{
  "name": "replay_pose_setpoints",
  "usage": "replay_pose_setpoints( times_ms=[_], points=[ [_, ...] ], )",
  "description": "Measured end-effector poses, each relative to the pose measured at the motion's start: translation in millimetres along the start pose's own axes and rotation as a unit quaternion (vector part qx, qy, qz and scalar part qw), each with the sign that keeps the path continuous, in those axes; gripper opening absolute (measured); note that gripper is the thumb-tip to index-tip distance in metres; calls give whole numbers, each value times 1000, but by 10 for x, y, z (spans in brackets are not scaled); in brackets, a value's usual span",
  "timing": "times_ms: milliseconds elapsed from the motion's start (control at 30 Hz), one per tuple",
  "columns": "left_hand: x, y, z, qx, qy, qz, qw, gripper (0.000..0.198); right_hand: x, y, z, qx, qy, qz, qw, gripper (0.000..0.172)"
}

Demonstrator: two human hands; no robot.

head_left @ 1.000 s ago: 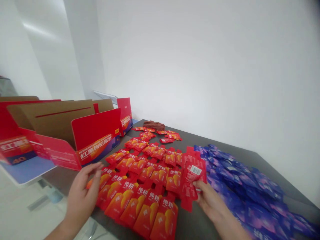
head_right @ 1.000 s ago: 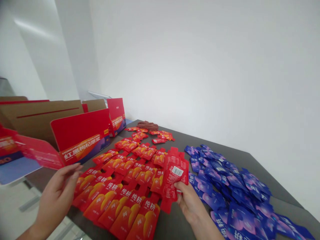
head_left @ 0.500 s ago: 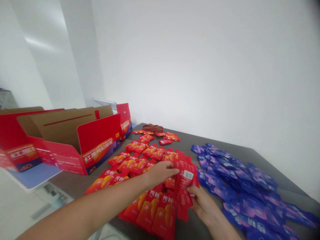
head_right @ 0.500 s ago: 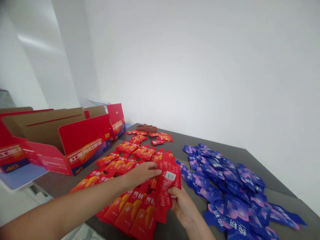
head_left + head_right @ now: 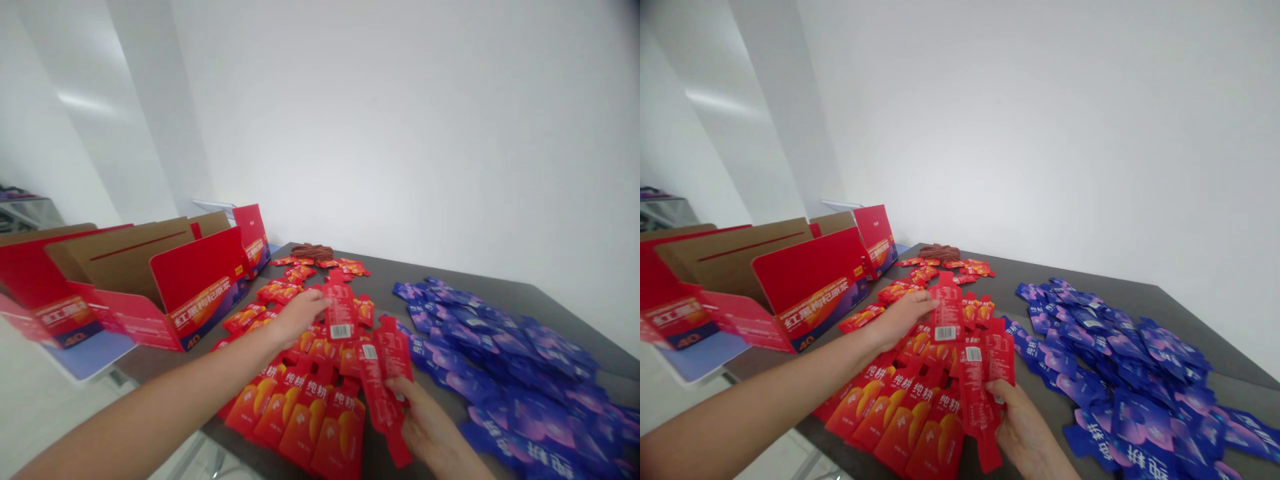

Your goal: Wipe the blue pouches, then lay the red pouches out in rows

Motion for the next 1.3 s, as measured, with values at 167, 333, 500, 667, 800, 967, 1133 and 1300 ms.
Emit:
replay_pose_setpoints(
  times_ms=[167, 333, 500, 667, 800, 967, 1133, 1300],
  points=[
    [-39, 567, -66, -16, 2, -68, 998, 22, 56, -28, 42, -9, -2, -36, 999, 34],
    [-36, 1142, 36, -156, 9, -193, 969, 20, 6, 49, 3, -26, -3, -52, 998, 20],
    [-10, 1524, 110, -370, 50, -298, 878, 16, -62, 111, -14, -28, 8, -47, 998, 14],
    [-42, 1483, 239, -509, 97, -312, 796, 26, -45, 98, 14, -28, 2, -40, 999, 18],
    [-145, 1309, 386, -562, 116, -298, 762, 29, -36, 77, 33, -36, 3, -41, 998, 18],
    [-273, 1099, 541, -581, 135, -264, 758, 29, -36, 71, 56, -22, -11, -57, 998, 16],
    [-295, 1112, 478, -557, 139, -238, 783, 30, -25, 45, 56, -31, -3, -46, 998, 17],
    [-188, 1199, 181, -494, 85, -241, 831, 35, -30, 54, -8, -33, 0, -31, 999, 19]
  ],
)
Point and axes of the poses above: each hand's wrist, its own x-axis away from the middle knuckle, its own y-axis out of the back of the hand, z = x × y, the point moved 2 cm from there along -x, towards the middle knuckle, and after that the axes turned 15 degrees about y, right-handed, at the moved point
